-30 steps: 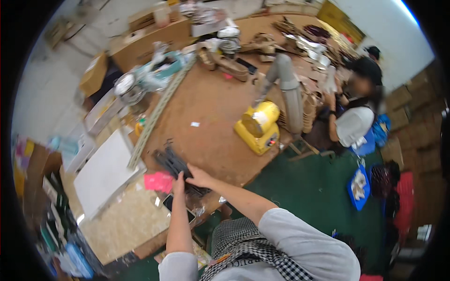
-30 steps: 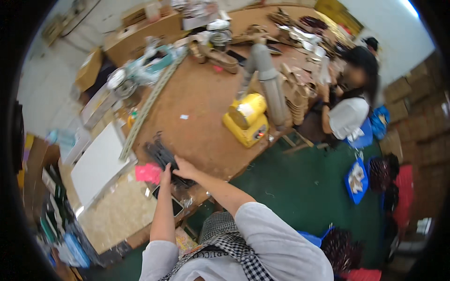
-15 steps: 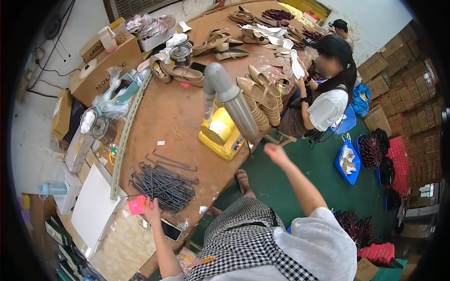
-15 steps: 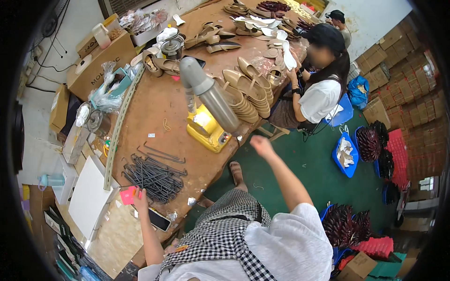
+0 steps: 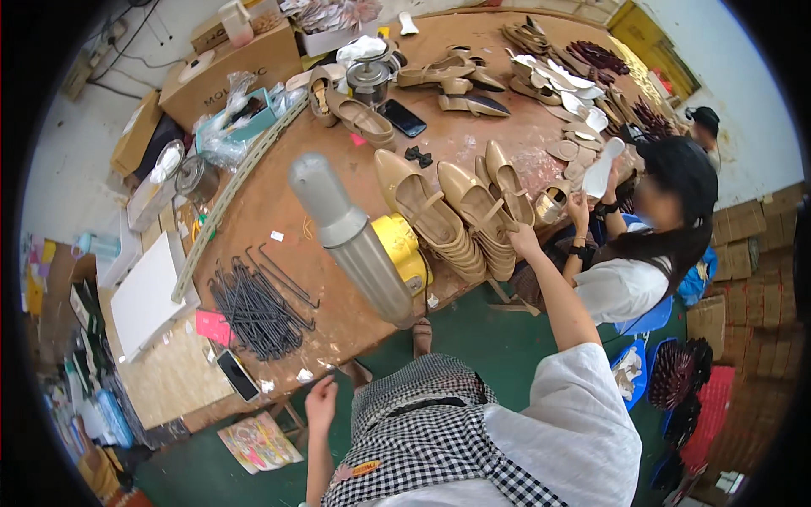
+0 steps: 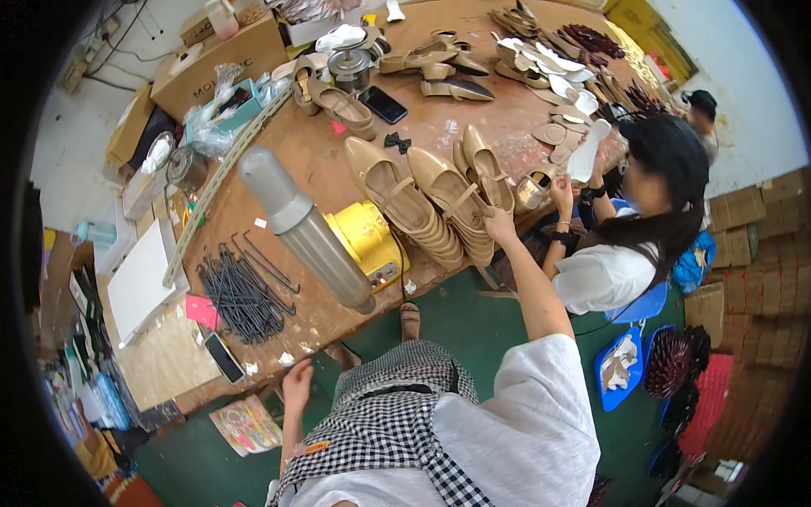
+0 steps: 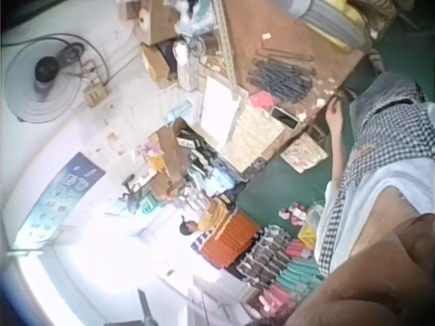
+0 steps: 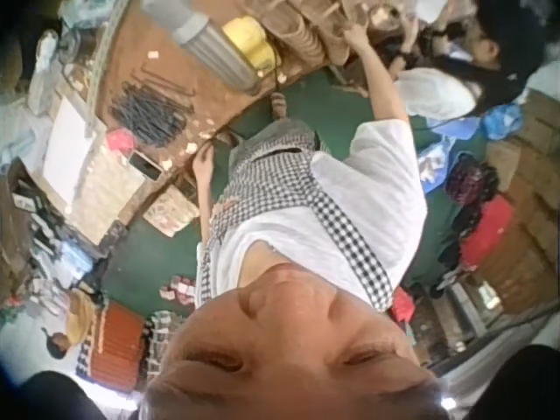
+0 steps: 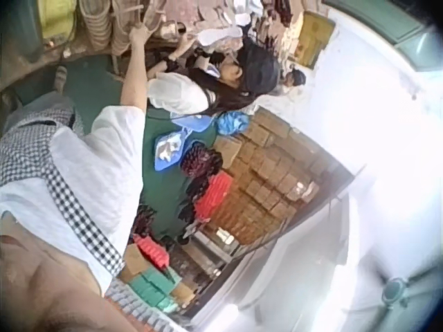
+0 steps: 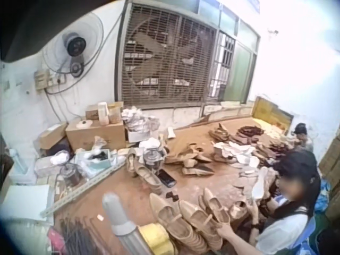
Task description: The person inserts metal shanks into white mesh shoes and secures the straps. They then place the shoes into a green box. Later, the person retrieves a bundle of metal shanks from a sack and uses a heat gun to apply heat to the soles of beige shoes.
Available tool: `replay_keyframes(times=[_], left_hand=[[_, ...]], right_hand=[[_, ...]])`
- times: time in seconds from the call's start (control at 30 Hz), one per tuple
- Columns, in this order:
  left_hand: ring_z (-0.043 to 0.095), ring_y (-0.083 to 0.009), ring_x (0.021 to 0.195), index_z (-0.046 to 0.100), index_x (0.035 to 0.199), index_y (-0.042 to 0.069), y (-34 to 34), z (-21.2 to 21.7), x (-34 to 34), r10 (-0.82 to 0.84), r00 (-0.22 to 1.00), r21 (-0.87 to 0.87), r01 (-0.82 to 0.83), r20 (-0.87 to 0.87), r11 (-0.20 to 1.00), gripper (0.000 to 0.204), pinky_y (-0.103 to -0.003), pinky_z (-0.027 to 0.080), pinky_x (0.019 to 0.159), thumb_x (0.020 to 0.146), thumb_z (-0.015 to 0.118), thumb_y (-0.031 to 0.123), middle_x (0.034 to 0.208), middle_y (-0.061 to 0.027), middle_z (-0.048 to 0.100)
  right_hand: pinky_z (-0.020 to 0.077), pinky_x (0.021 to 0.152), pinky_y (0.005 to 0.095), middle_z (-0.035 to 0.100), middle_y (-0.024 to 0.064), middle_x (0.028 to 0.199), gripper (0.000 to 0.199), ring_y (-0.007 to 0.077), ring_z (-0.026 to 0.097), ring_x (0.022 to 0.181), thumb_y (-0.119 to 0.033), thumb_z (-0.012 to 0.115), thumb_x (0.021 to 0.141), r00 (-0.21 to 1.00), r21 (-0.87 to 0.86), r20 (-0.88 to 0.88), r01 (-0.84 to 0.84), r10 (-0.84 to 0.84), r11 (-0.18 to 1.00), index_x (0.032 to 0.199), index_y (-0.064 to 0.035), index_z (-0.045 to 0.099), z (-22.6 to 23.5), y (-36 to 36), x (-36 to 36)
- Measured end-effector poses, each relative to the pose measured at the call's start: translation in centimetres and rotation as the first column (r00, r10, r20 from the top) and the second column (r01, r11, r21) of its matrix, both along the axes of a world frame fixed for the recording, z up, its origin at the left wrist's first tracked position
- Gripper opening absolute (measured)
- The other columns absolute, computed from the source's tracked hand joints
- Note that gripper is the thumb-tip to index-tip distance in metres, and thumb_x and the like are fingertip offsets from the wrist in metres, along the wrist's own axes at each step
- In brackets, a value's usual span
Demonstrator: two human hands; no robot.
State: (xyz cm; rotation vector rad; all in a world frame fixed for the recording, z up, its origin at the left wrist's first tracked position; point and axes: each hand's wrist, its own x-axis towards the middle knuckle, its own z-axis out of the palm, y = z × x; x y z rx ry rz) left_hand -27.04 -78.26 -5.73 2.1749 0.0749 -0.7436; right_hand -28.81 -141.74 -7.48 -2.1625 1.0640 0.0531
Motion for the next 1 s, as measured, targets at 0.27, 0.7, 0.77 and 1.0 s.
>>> replay_keyframes(times=[0.27,0.7,0.77,1.0], left_hand=[[0.052,-0.0196,0.122,0.046,0.14,0.009,-23.0,4.2,-4.0,-0.758,0.646,-0.559,0.595,-0.095,0.577,0.052,-0.031,0.044,0.097,0.096,0.054,0.036,0.134,-0.0135,0.054],[0.053,-0.0173,0.116,0.033,0.144,0.0,-16.0,4.6,-4.5,-0.45,0.711,-0.709,-0.098,-0.541,0.698,0.075,-0.031,0.043,0.1,0.083,0.073,0.02,0.13,-0.0108,0.055],[0.056,-0.0164,0.111,0.036,0.142,-0.003,-12.4,5.3,-2.6,-0.414,0.744,-0.68,-0.075,-0.525,0.729,0.073,-0.03,0.044,0.098,0.083,0.073,0.018,0.125,-0.01,0.058],[0.061,-0.0204,0.104,0.043,0.136,0.0,-6.6,8.0,2.1,-0.662,0.711,-0.428,0.534,-0.239,0.729,0.072,-0.032,0.047,0.092,0.081,0.072,0.035,0.117,-0.0166,0.062]], right_hand=[[0.0462,0.089,0.0304,0.067,0.011,0.108,0.035,0.0173,0.06,0.101,0.002,0.048,0.086,0.962,0.155,0.274,-0.059,0.015,0.986,0.12,0.0055,0.057,14.2,0.7,-4.5],[0.0437,0.1,0.0389,0.038,0.0141,0.146,0.059,0.0242,0.046,0.127,-0.029,0.051,0.098,0.984,0.84,-0.027,0.117,-0.175,0.529,0.147,-0.0019,0.029,14.0,28.1,-19.0],[0.043,0.1,0.0448,0.03,0.0161,0.151,0.077,0.0323,0.039,0.134,-0.061,0.032,0.096,0.95,0.82,-0.07,0.228,-0.303,0.525,0.153,-0.0137,0.012,14.3,25.9,-17.4],[0.0411,0.101,0.0501,0.052,0.0178,0.133,0.062,0.0326,0.052,0.119,-0.057,0.046,0.093,0.74,0.994,-0.09,0.109,-0.667,-0.013,0.133,-0.0096,0.048,8.7,24.2,-10.0]])
